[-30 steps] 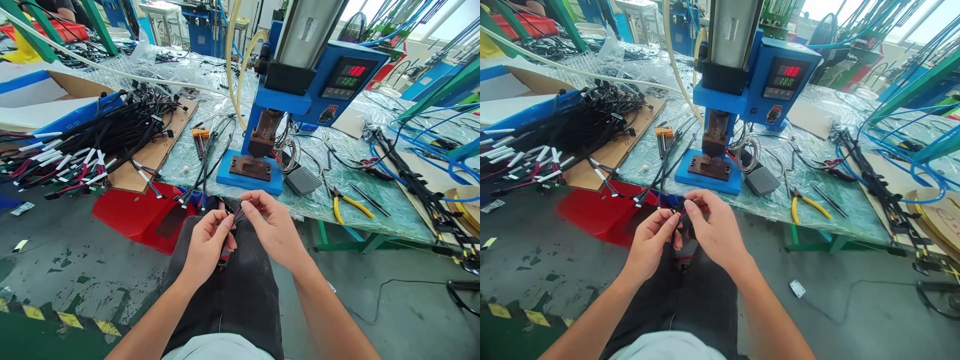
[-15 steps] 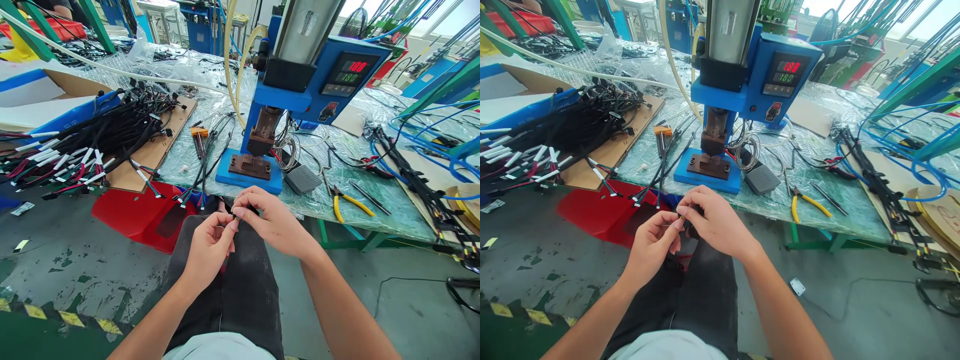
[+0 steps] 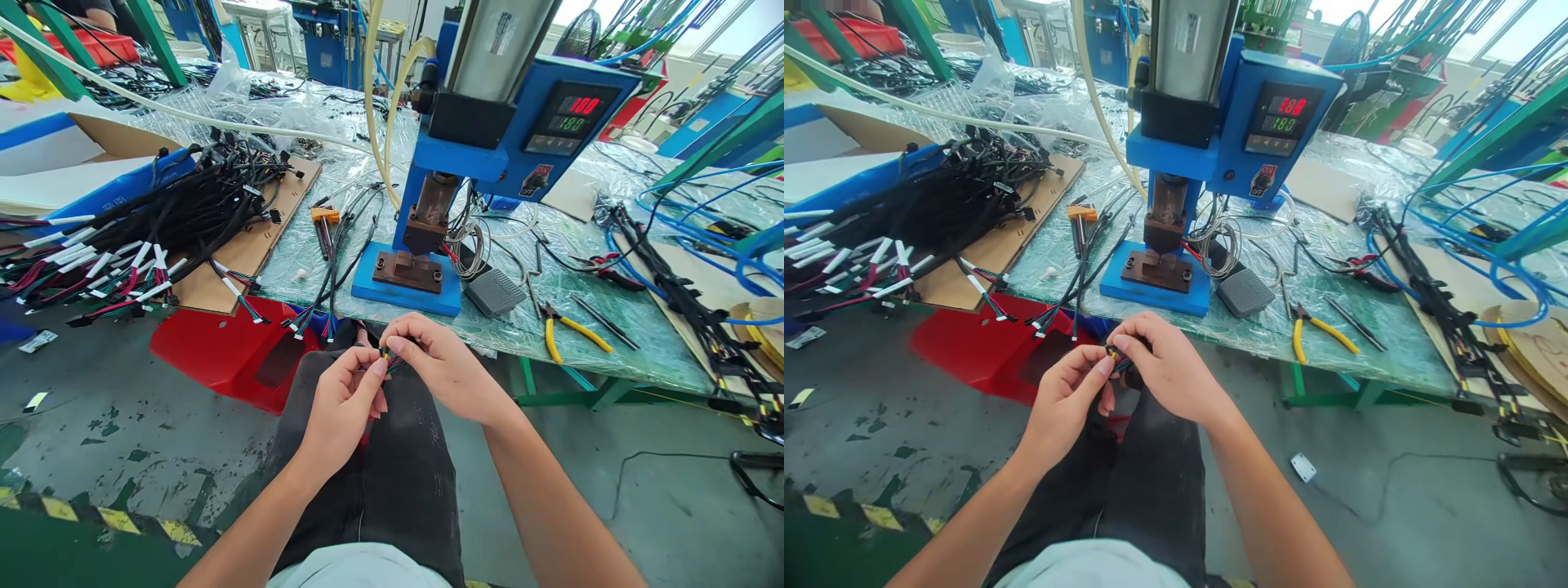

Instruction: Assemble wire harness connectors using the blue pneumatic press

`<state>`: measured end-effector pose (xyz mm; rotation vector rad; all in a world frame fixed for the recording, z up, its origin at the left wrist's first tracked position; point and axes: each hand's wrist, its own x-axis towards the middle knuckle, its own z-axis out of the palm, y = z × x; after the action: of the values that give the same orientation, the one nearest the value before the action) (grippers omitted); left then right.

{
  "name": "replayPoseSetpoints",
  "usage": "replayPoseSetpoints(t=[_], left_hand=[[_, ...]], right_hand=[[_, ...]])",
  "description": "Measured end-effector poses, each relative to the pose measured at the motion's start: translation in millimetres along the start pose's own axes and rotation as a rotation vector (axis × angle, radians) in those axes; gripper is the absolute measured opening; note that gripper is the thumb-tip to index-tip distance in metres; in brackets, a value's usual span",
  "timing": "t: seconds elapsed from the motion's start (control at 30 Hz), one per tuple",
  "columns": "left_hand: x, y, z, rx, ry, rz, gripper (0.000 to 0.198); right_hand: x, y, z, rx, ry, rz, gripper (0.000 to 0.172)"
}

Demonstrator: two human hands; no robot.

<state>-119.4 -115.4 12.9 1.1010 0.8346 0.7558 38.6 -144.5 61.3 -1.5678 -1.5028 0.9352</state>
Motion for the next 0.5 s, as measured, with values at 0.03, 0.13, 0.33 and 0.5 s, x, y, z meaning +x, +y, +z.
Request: replayPoseSetpoints(t=[0.03, 0.13, 0.33, 0.5], left_hand=[[0.0, 0.4, 0.0, 0.004, 0.0, -0.001, 0.023], [-0.1, 1.7, -0.1, 0.022, -0.004, -0.002, 0.022], [-1.0, 4.9, -1.0, 0.064, -0.019, 0.021, 0.018], [-0.6, 4.8, -1.5, 0.067, -0.021, 0.028, 0.016]], right_hand=[[0.0, -0.8, 0.2, -0.003, 0.006, 0.003, 0.018], [-0.2, -3.2, 1.3, -0.011, 0.027, 0.012, 0.018], [-0.3, -4.3, 3.8, -0.016, 0.049, 0.029, 0.018], [-0.2, -3.6, 4.7, -0.024, 0.05, 0.033, 0.018]])
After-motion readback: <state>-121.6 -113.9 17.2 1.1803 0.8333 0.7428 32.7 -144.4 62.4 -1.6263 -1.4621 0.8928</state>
